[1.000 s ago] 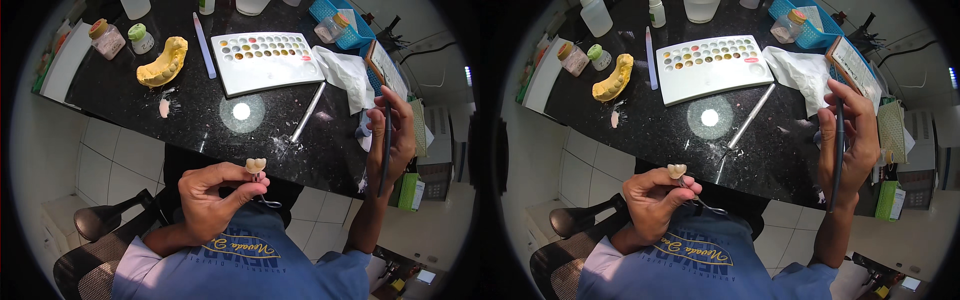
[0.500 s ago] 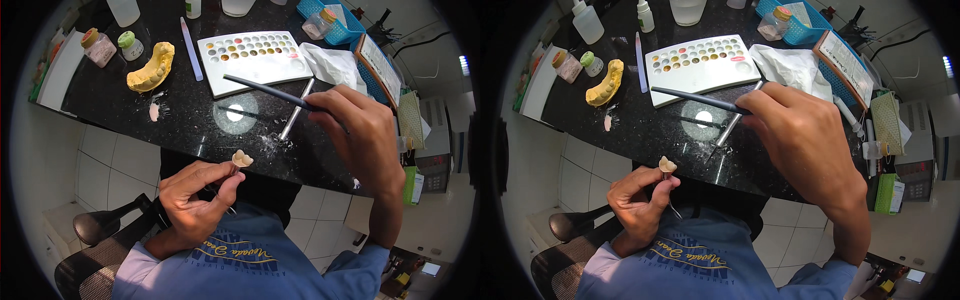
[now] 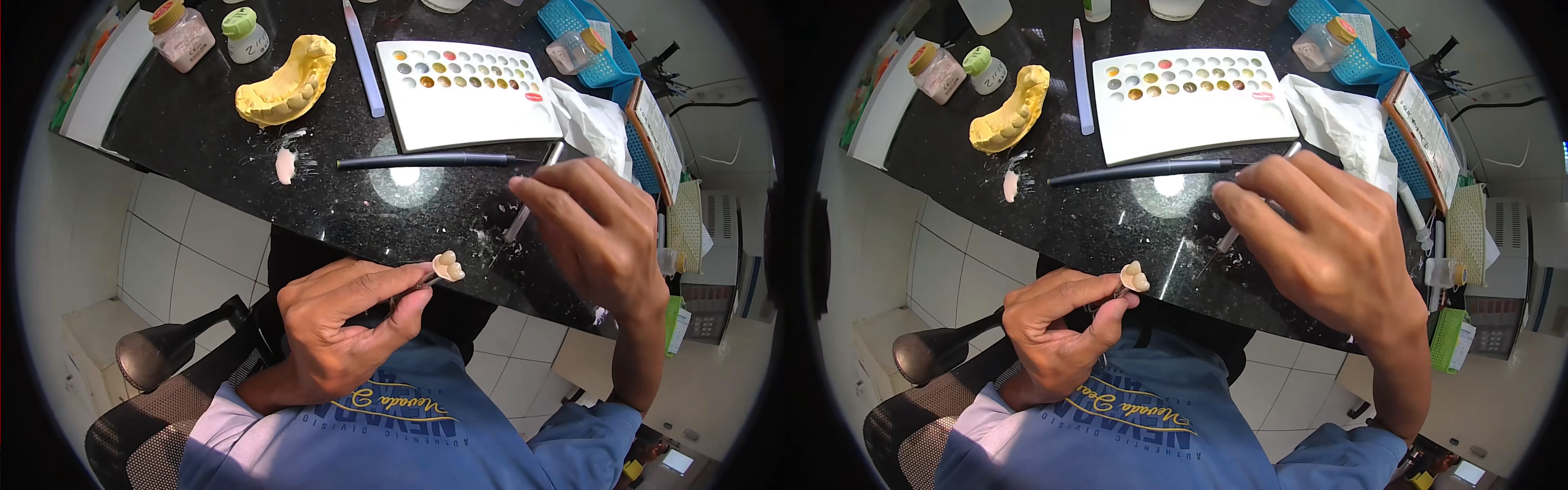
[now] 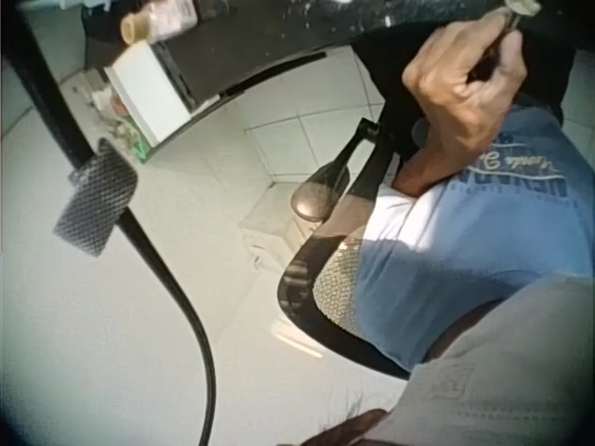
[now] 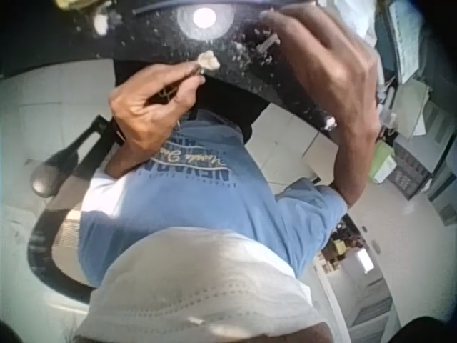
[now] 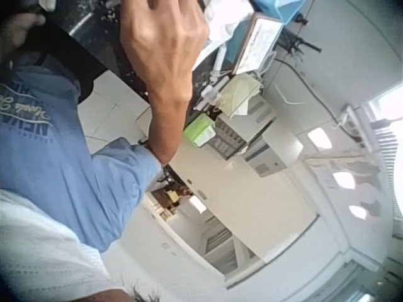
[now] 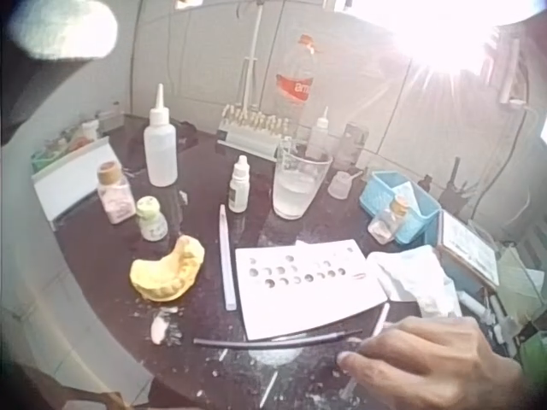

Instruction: Apply stains and glazes to a dental crown or prosthetic using a fine brush.

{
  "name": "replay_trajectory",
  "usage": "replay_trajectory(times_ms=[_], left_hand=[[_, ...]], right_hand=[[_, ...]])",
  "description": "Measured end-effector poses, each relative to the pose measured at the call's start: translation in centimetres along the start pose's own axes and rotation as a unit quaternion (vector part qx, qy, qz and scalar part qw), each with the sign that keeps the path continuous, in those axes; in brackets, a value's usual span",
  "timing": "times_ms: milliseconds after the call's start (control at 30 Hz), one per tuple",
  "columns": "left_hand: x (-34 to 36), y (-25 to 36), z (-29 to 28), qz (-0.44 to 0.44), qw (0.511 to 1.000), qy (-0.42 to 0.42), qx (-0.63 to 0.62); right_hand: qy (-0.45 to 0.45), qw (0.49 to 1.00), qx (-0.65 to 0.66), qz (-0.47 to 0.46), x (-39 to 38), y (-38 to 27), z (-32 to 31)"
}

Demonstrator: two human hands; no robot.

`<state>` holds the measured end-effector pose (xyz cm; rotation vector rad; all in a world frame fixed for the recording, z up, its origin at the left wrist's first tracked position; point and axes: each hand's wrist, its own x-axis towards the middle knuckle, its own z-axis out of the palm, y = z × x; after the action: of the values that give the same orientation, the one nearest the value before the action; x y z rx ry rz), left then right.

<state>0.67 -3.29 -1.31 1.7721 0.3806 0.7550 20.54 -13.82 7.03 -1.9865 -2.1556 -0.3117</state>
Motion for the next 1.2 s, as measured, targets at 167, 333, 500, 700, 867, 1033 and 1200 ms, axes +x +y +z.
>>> replay_trajectory(times_ms=[167,333,500,700,867,1033,1200], left_hand=[[0.2,-0.1,-0.3,-0.012,1.0,-0.017,0.001],[0.5,0.4,-0.7,-0.03,0.999,-0.032,0.002],[0.6,0.5,-0.7,-0.033,0.998,-0.044,0.005],[0.9,0.5,-0.8,-0.018,0.999,-0.04,-0.005],[0.9,0.5,-1.1,-0.034,0.998,-0.046,-0.012],[1.1,1.0,-1.1,-0.046,0.998,-0.049,-0.015],[1.0,0.9,-1.2,-0.076,0.996,-0.05,-0.015]], right_hand=[[-0.035,0.998,-0.045,0.007,-1.8,-0.3,0.3],[0.023,0.996,-0.076,-0.037,-2.5,0.5,0.6],[0.201,0.974,0.096,0.033,-4.4,0.3,0.4],[0.372,0.65,0.619,0.236,-5.6,-3.5,0.8],[0.333,0.761,0.52,0.198,-5.2,-5.7,4.0],[0.342,0.871,0.334,0.108,-4.6,-7.2,4.3],[0.274,0.899,0.328,0.097,-4.9,-7.7,4.0]])
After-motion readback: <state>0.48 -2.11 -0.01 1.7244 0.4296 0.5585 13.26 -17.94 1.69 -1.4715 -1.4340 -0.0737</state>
